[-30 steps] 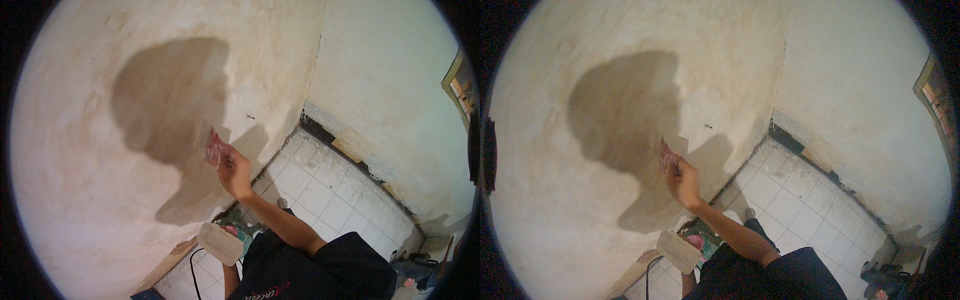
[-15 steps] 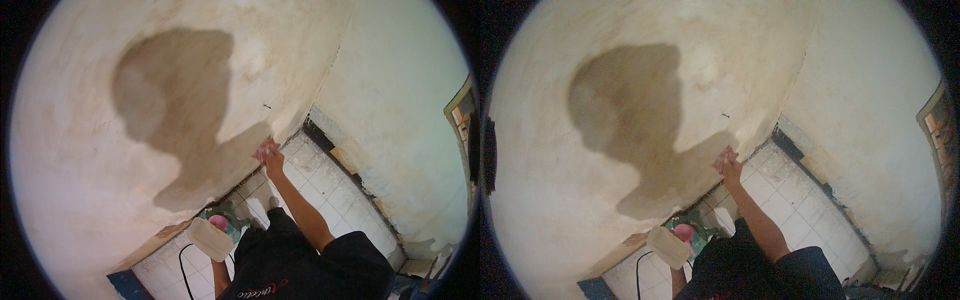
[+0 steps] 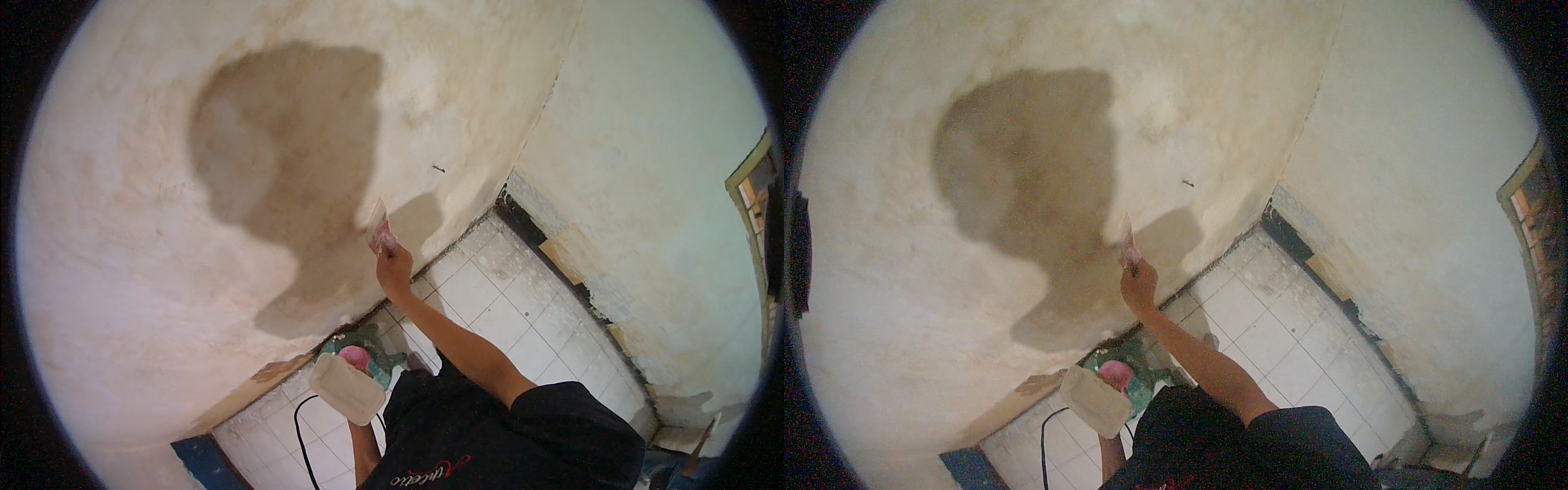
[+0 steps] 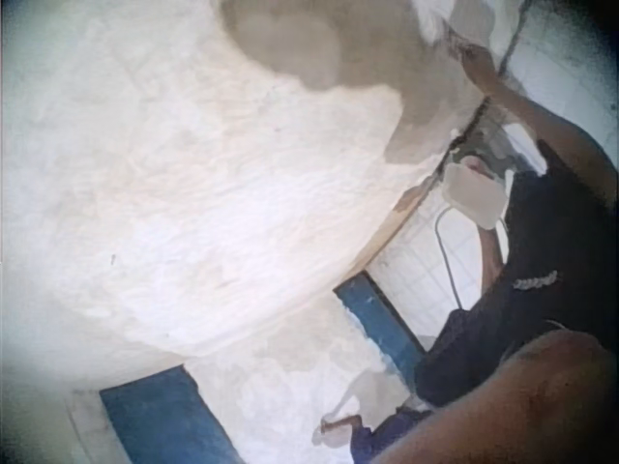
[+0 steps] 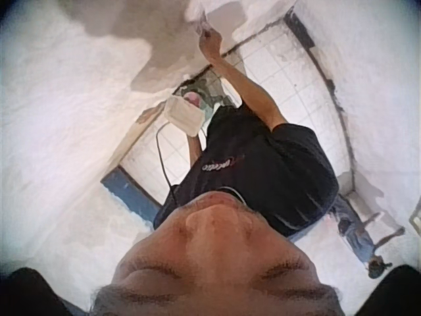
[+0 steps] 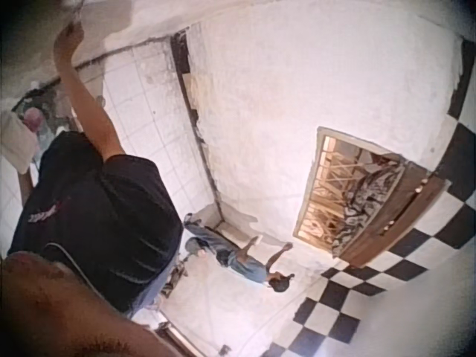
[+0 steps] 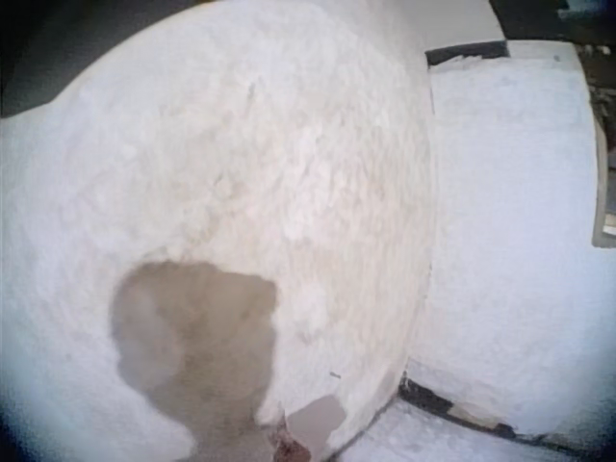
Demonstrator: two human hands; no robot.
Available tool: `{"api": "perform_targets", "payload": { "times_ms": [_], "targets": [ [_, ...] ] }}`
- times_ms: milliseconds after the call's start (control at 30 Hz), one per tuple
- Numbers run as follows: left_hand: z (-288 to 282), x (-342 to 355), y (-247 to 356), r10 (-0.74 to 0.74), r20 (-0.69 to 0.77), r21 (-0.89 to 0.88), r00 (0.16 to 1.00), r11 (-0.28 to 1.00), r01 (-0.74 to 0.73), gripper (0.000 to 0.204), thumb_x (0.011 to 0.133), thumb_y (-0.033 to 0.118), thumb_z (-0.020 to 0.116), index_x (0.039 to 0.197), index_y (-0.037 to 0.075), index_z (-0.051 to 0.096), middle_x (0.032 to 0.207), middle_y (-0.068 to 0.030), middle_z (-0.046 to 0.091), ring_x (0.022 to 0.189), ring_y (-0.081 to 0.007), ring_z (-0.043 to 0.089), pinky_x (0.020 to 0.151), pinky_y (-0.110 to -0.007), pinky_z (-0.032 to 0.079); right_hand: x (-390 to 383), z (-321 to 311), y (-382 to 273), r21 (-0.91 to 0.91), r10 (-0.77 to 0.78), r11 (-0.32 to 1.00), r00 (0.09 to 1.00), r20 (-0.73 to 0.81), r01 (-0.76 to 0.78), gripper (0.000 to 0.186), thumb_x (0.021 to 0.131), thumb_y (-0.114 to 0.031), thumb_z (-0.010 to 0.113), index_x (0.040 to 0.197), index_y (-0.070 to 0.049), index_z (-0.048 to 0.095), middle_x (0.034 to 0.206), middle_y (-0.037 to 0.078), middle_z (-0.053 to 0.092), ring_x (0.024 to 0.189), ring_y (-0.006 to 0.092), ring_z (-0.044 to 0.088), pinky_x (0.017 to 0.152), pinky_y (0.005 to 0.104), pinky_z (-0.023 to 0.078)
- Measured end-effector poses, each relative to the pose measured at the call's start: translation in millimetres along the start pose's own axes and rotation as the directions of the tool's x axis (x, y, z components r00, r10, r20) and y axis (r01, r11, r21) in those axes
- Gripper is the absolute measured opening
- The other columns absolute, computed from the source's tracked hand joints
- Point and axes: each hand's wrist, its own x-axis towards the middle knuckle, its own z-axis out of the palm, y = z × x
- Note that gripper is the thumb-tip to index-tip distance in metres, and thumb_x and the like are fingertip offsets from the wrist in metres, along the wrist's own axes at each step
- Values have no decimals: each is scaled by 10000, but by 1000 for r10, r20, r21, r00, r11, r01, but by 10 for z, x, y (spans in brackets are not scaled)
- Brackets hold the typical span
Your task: The person applies a white plaster or skimming compound to an interior wall using a spreader, repeatedly picking up more compound from a small plastic container.
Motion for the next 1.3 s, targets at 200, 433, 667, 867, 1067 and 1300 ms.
{"api": "perform_targets", "payload": {
  "times_ms": [200, 433, 667, 867, 1067, 1300],
  "targets": [
    [23, -1, 29, 13, 22, 5, 1000, 1000, -13, 413, 951, 352, 524, 1256, 75, 505, 1155, -100, 586, 1083, -251, 556, 996, -411, 427, 226, -41, 398, 551, 421, 706, 889, 179, -445, 125, 914, -41, 516, 837, -2, 607, 720, 59, 583, 582, 129, 528, 496, 291, 434],
    [-60, -101, 137, 54, 30, 15, 998, 998, -54, 411, 954, 346, 521, 1265, 78, 500, 1167, -99, 585, 1095, -250, 553, 1006, -409, 420, 963, 27, -749, 656, 309, 565, 865, 394, -501, 149, 927, -13, 470, 954, 95, 569, 779, 175, 622, 642, 259, 627, 545, 356, 540],
    [26, -39, 93, 48, 60, 23, 997, 999, -49, 409, 958, 340, 517, 1274, 81, 495, 1180, -98, 584, 1107, -248, 551, 1016, -408, 413, 1016, -801, -2245, 766, 125, 394, 856, 502, -507, 181, 934, 5, 429, 1024, 124, 532, 948, 213, 626, 862, 304, 662, 751, 384, 595],
    [9, -17, 105, 63, 74, 12, 995, 998, -64, 408, 960, 335, 515, 1281, 84, 490, 1190, -97, 583, 1117, -247, 549, 1025, -407, 406, 758, -1081, -1921, 815, 276, 424, 913, 300, -396, 182, 927, -9, 446, 1025, 95, 559, 945, 162, 637, 830, 239, 661, 725, 379, 598],
    [-44, -66, 149, 83, 74, -1, 994, 997, -83, 407, 963, 329, 512, 1289, 87, 486, 1201, -96, 582, 1127, -246, 546, 1033, -406, 400, 509, -317, 10, 662, 353, 425, 786, 507, -618, 137, 932, -48, 458, 864, -10, 571, 861, 141, 637, 650, 254, 624, 587, 372, 543],
    [-222, -204, 302, 124, 62, -15, 990, 992, -124, 407, 966, 323, 509, 1298, 90, 481, 1213, -96, 582, 1139, -244, 544, 1043, -405, 393, 746, -74, -909, 713, 236, 331, 786, 572, -618, 116, 940, -28, 440, 982, 17, 538, 868, 134, 606, 754, 252, 631, 653, 372, 562]
  ]
}}
